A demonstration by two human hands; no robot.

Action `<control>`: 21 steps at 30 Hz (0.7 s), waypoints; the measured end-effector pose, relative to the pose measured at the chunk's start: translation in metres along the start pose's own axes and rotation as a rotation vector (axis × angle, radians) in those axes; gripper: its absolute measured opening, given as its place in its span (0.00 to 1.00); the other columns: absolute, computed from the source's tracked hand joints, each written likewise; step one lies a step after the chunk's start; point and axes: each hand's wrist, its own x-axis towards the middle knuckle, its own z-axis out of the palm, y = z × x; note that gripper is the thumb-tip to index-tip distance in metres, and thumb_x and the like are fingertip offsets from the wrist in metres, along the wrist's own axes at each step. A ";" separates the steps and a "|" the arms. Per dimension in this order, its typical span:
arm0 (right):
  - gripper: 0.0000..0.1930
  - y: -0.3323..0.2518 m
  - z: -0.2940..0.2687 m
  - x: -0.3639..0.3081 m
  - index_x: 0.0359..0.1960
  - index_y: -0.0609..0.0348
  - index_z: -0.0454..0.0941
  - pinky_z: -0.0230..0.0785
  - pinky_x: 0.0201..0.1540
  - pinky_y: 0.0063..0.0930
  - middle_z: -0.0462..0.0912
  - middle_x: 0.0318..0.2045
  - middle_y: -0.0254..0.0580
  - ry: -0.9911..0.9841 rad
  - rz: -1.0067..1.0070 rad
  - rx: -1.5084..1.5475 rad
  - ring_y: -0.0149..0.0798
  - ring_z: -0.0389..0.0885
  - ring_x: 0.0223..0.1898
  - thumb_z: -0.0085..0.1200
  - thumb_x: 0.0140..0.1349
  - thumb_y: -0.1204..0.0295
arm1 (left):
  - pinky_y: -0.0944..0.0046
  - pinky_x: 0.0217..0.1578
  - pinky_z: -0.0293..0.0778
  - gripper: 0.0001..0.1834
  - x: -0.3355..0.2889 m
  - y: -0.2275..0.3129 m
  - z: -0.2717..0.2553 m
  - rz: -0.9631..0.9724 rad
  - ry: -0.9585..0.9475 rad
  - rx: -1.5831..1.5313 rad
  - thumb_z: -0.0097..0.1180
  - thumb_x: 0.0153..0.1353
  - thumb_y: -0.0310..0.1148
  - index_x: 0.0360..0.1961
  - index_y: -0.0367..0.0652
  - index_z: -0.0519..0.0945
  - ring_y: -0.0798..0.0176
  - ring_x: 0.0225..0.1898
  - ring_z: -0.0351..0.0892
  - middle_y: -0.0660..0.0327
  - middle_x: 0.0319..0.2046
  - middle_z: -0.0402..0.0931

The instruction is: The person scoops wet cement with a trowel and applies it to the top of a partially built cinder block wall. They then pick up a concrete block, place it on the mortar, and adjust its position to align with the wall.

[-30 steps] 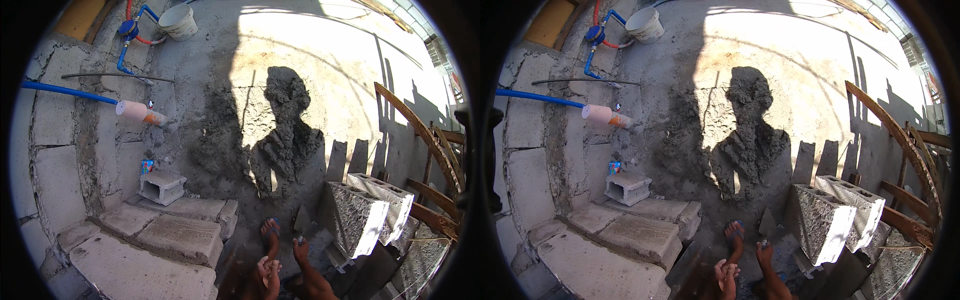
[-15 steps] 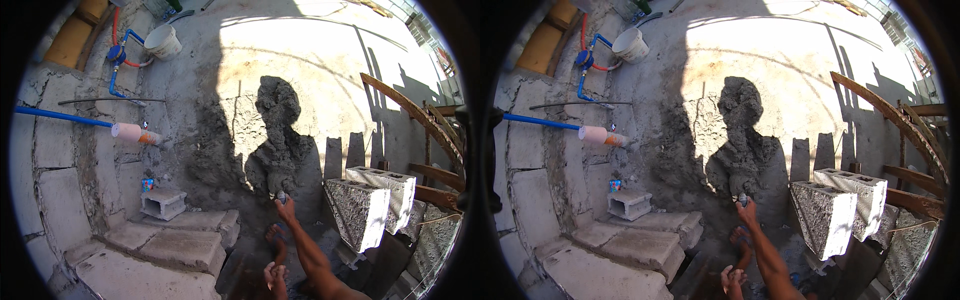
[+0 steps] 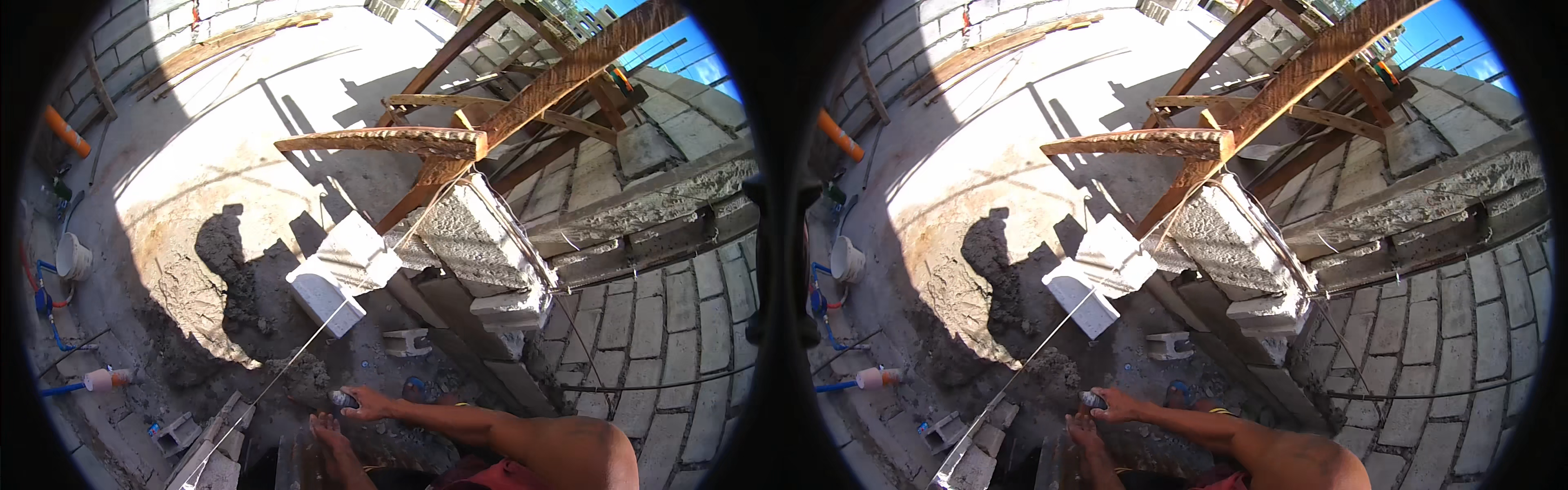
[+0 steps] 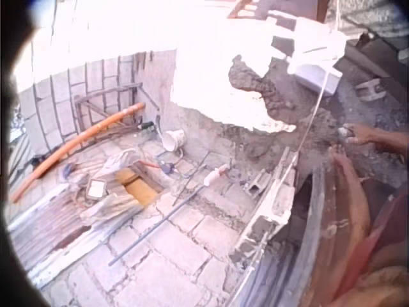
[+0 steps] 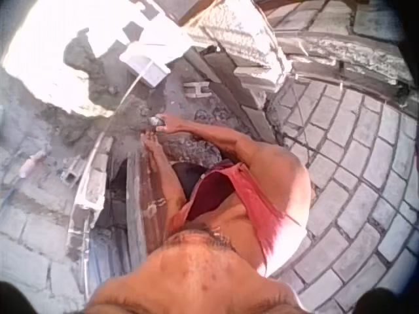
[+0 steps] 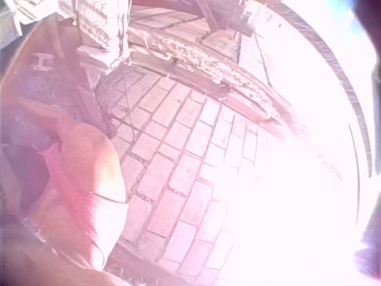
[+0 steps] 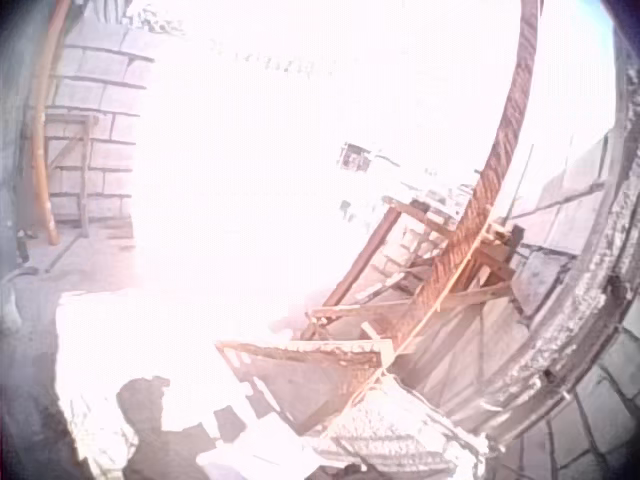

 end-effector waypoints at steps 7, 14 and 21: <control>0.31 -0.091 -0.216 -0.306 0.58 0.69 0.69 0.70 0.52 0.44 0.80 0.44 0.63 -0.143 0.542 -0.047 0.58 0.80 0.48 0.56 0.58 0.57 | 0.65 0.27 0.72 0.15 -0.057 0.006 -0.029 0.047 -0.366 0.575 0.54 0.67 0.42 0.50 0.49 0.71 0.68 0.27 0.73 0.67 0.31 0.74; 0.30 -0.048 -0.327 -0.463 0.54 0.65 0.75 0.70 0.53 0.47 0.82 0.44 0.63 0.226 1.012 -0.166 0.61 0.79 0.50 0.56 0.57 0.52 | 0.68 0.17 0.69 0.09 -0.084 0.011 -0.048 0.133 -0.571 0.822 0.57 0.64 0.29 0.42 0.42 0.71 0.69 0.19 0.71 0.62 0.27 0.74; 0.31 0.103 -0.381 -0.445 0.58 0.59 0.73 0.74 0.41 0.51 0.79 0.47 0.59 0.317 0.802 -0.684 0.57 0.83 0.37 0.59 0.52 0.58 | 0.67 0.28 0.76 0.10 -0.140 -0.023 -0.072 0.444 -0.530 1.175 0.59 0.61 0.27 0.42 0.34 0.74 0.68 0.25 0.76 0.60 0.29 0.76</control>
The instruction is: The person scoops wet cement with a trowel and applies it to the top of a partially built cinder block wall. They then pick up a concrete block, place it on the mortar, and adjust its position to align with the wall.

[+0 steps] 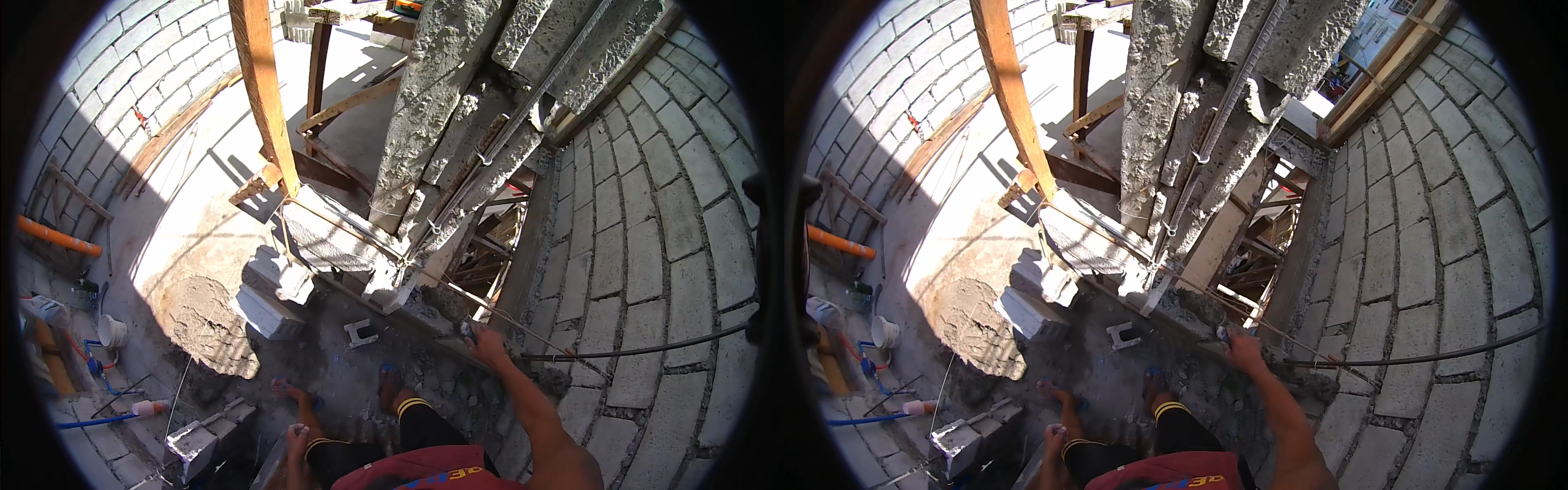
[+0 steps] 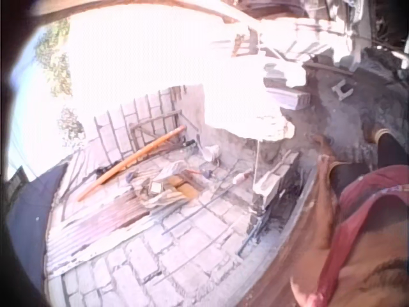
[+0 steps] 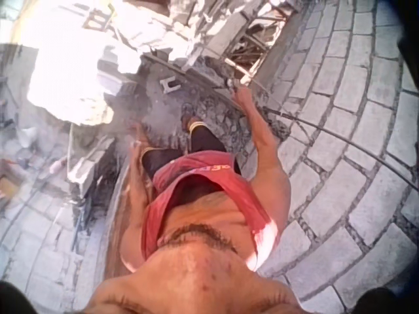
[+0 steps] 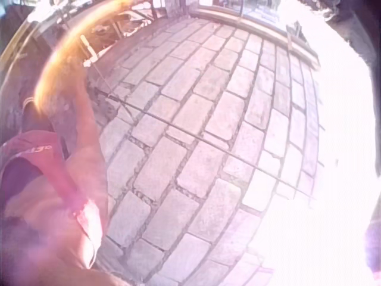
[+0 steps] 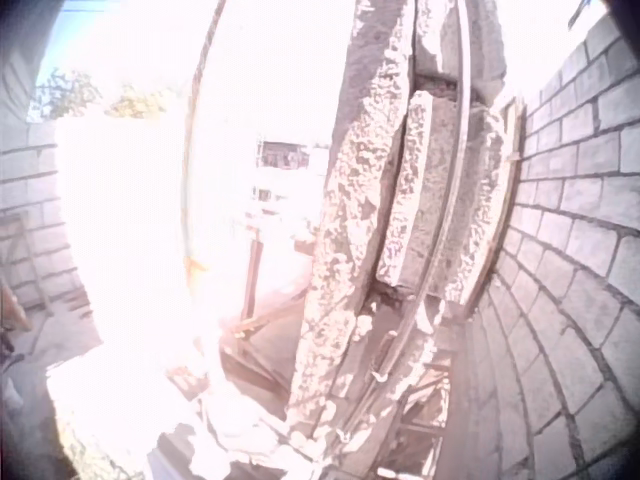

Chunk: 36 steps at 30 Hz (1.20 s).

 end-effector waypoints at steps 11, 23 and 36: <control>0.36 0.060 0.020 -0.015 0.60 0.45 0.73 0.76 0.44 0.45 0.81 0.48 0.47 0.193 0.291 0.094 0.52 0.83 0.45 0.67 0.43 0.64 | 0.62 0.35 0.77 0.15 -0.033 0.031 -0.009 0.120 0.008 0.367 0.62 0.58 0.34 0.41 0.33 0.77 0.63 0.33 0.80 0.55 0.33 0.81; 0.24 0.035 0.035 0.009 0.54 0.54 0.76 0.76 0.43 0.50 0.81 0.44 0.55 -0.057 0.128 0.156 0.53 0.82 0.46 0.58 0.53 0.66 | 0.62 0.39 0.76 0.18 -0.041 0.101 0.023 0.204 -0.053 0.503 0.62 0.59 0.36 0.45 0.34 0.77 0.62 0.36 0.81 0.54 0.35 0.82; 0.28 -0.030 0.012 -0.085 0.57 0.56 0.76 0.74 0.44 0.46 0.82 0.41 0.53 0.359 0.086 0.385 0.54 0.83 0.42 0.64 0.54 0.60 | 0.60 0.44 0.76 0.23 -0.033 0.148 0.046 0.220 -0.028 0.409 0.62 0.59 0.38 0.51 0.35 0.74 0.57 0.43 0.82 0.50 0.40 0.82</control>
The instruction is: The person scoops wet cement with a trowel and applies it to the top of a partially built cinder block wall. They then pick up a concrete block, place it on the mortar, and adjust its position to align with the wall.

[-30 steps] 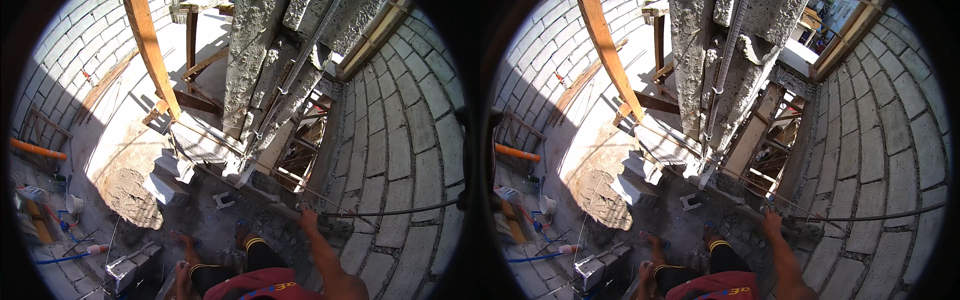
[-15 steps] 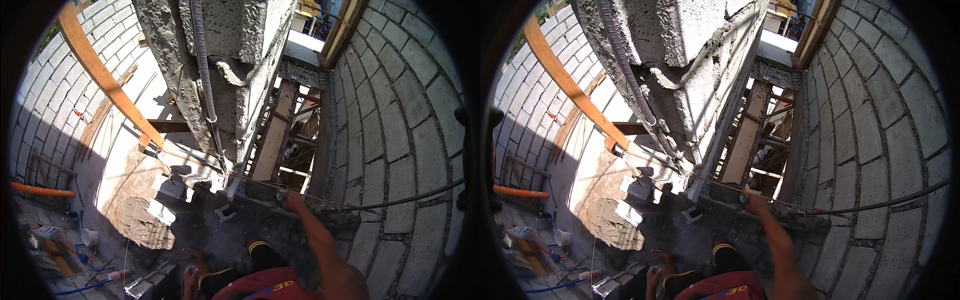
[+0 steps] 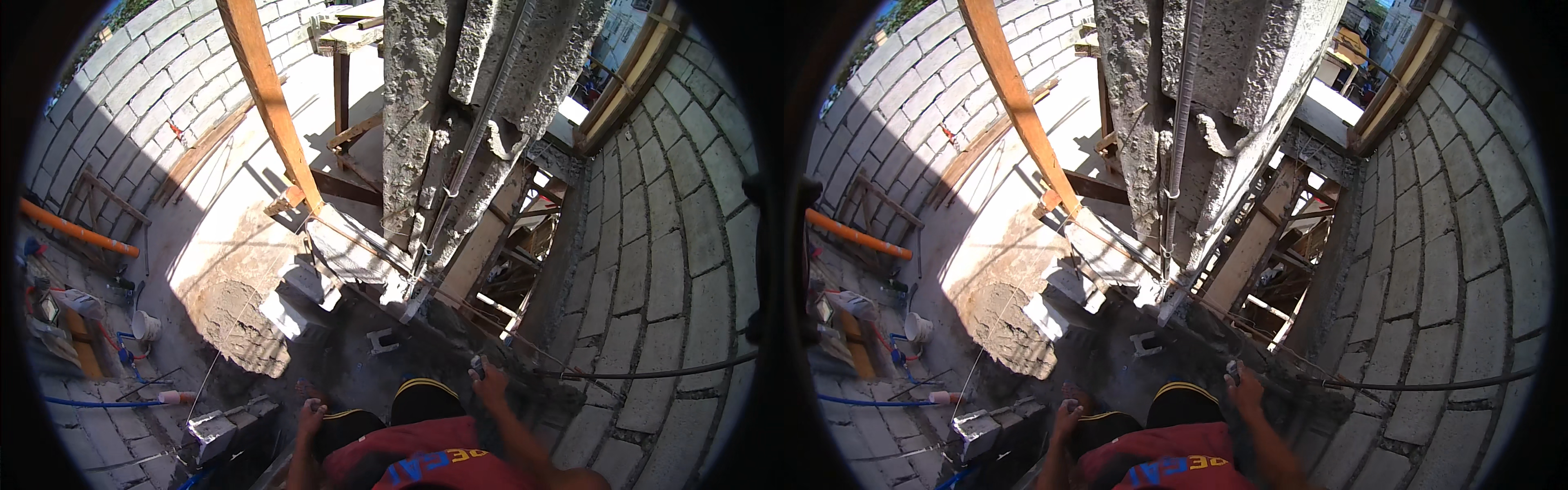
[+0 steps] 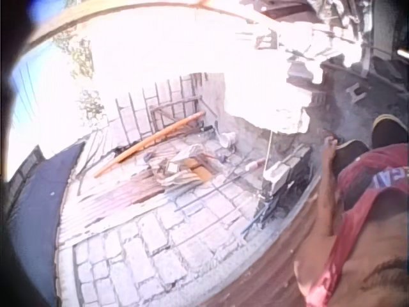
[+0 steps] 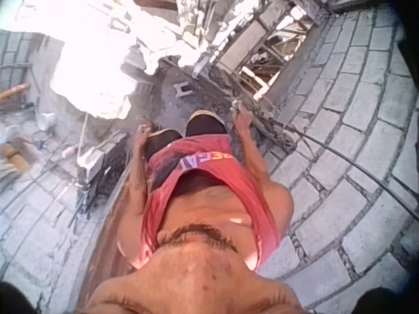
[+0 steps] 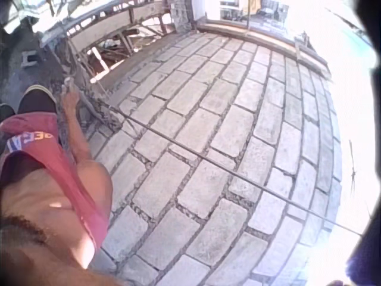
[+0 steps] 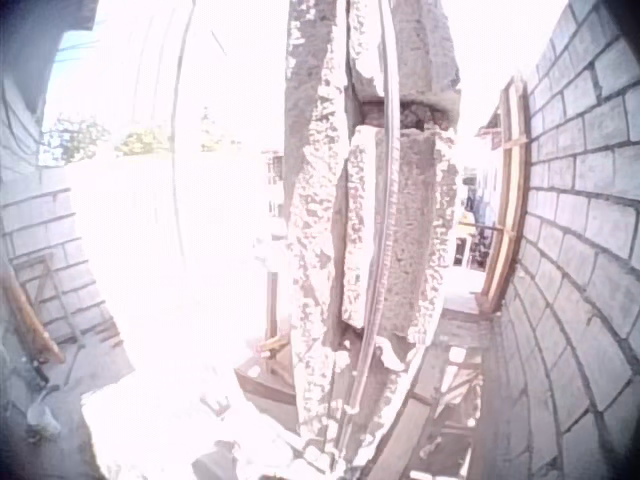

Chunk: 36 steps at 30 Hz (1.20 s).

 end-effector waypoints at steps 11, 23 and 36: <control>0.24 -0.134 0.010 -0.050 0.54 0.61 0.75 0.71 0.53 0.47 0.81 0.44 0.62 -0.566 -0.019 -0.159 0.61 0.79 0.50 0.53 0.60 0.59 | 0.58 0.43 0.76 0.26 0.068 -0.105 0.049 -0.238 0.112 -0.477 0.61 0.61 0.43 0.53 0.37 0.72 0.58 0.40 0.82 0.53 0.38 0.81; 0.19 -0.530 0.647 0.029 0.41 0.70 0.76 0.70 0.41 0.43 0.82 0.30 0.55 -0.999 -0.407 0.019 0.51 0.81 0.34 0.50 0.66 0.61 | 0.66 0.35 0.77 0.19 0.210 -0.247 -0.023 -0.708 0.597 -1.560 0.58 0.64 0.32 0.54 0.41 0.69 0.65 0.36 0.81 0.58 0.39 0.80; 0.23 -0.421 0.748 0.004 0.47 0.70 0.76 0.71 0.43 0.47 0.82 0.37 0.63 -0.750 -0.298 -0.041 0.62 0.82 0.42 0.53 0.65 0.58 | 0.68 0.34 0.76 0.24 0.209 -0.251 -0.126 -0.683 0.654 -1.610 0.57 0.64 0.36 0.60 0.43 0.69 0.66 0.33 0.79 0.61 0.38 0.78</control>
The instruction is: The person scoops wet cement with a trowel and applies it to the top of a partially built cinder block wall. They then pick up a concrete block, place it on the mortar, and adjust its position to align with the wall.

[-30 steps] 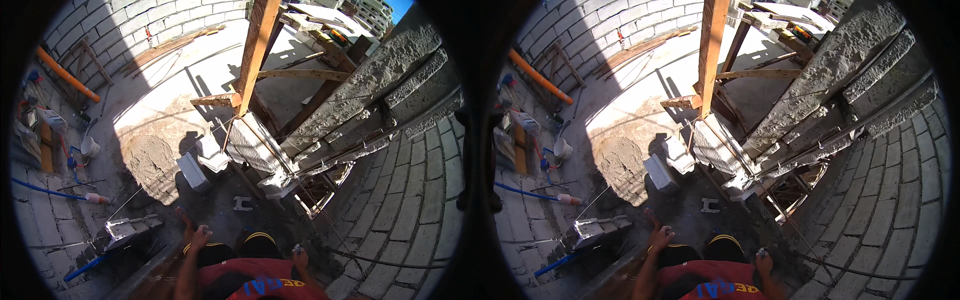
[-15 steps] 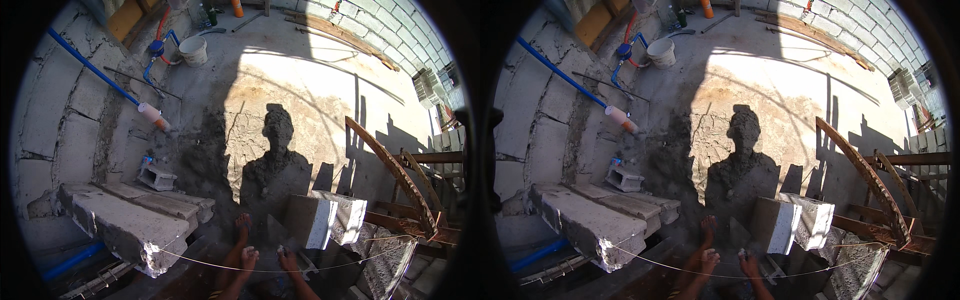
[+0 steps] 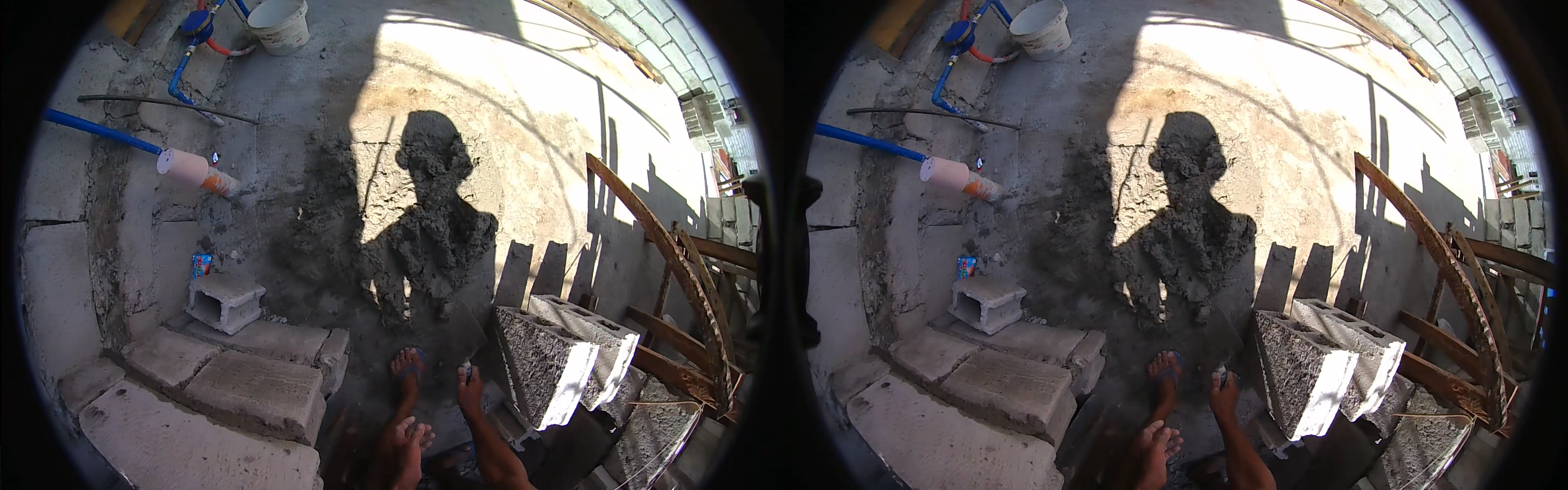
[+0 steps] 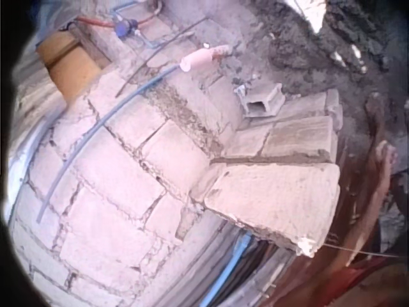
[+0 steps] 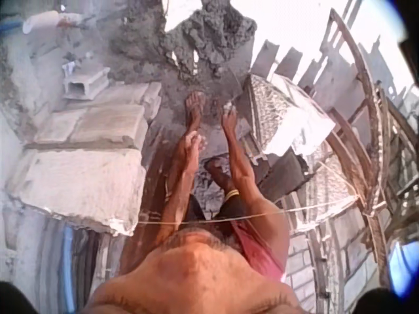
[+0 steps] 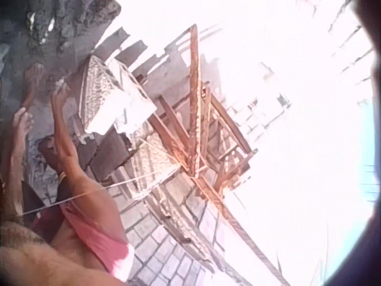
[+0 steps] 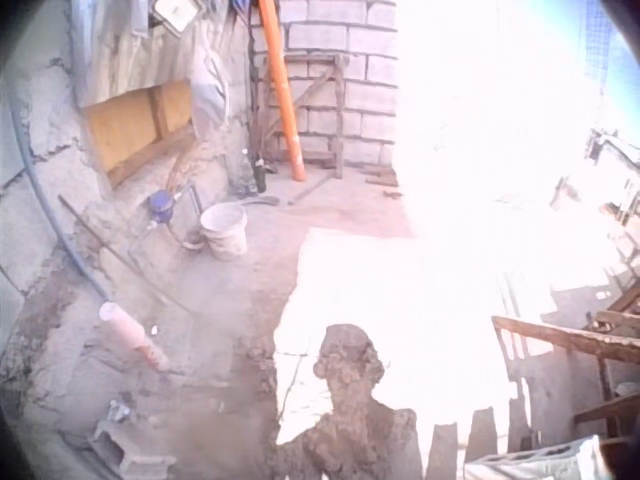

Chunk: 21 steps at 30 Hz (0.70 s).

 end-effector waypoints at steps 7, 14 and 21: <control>0.20 -0.056 0.112 0.039 0.47 0.69 0.74 0.71 0.44 0.47 0.80 0.35 0.63 0.082 0.085 0.134 0.64 0.80 0.41 0.54 0.65 0.61 | 0.65 0.39 0.77 0.21 0.004 -0.006 0.009 -0.027 0.122 0.135 0.54 0.67 0.39 0.58 0.43 0.72 0.66 0.36 0.80 0.61 0.39 0.78; 0.20 -0.055 0.043 -0.027 0.46 0.70 0.75 0.71 0.40 0.41 0.80 0.35 0.62 0.209 -0.097 0.186 0.62 0.80 0.37 0.53 0.65 0.62 | 0.64 0.41 0.75 0.19 0.011 -0.013 -0.001 -0.240 0.067 0.039 0.53 0.67 0.36 0.56 0.41 0.70 0.64 0.37 0.79 0.60 0.40 0.78; 0.17 -0.020 0.007 -0.016 0.42 0.66 0.77 0.71 0.39 0.43 0.81 0.34 0.61 -0.146 0.112 -0.002 0.62 0.80 0.37 0.53 0.64 0.61 | 0.65 0.40 0.75 0.15 0.010 -0.041 -0.012 -0.324 0.032 0.088 0.52 0.68 0.32 0.53 0.40 0.71 0.65 0.36 0.79 0.59 0.38 0.79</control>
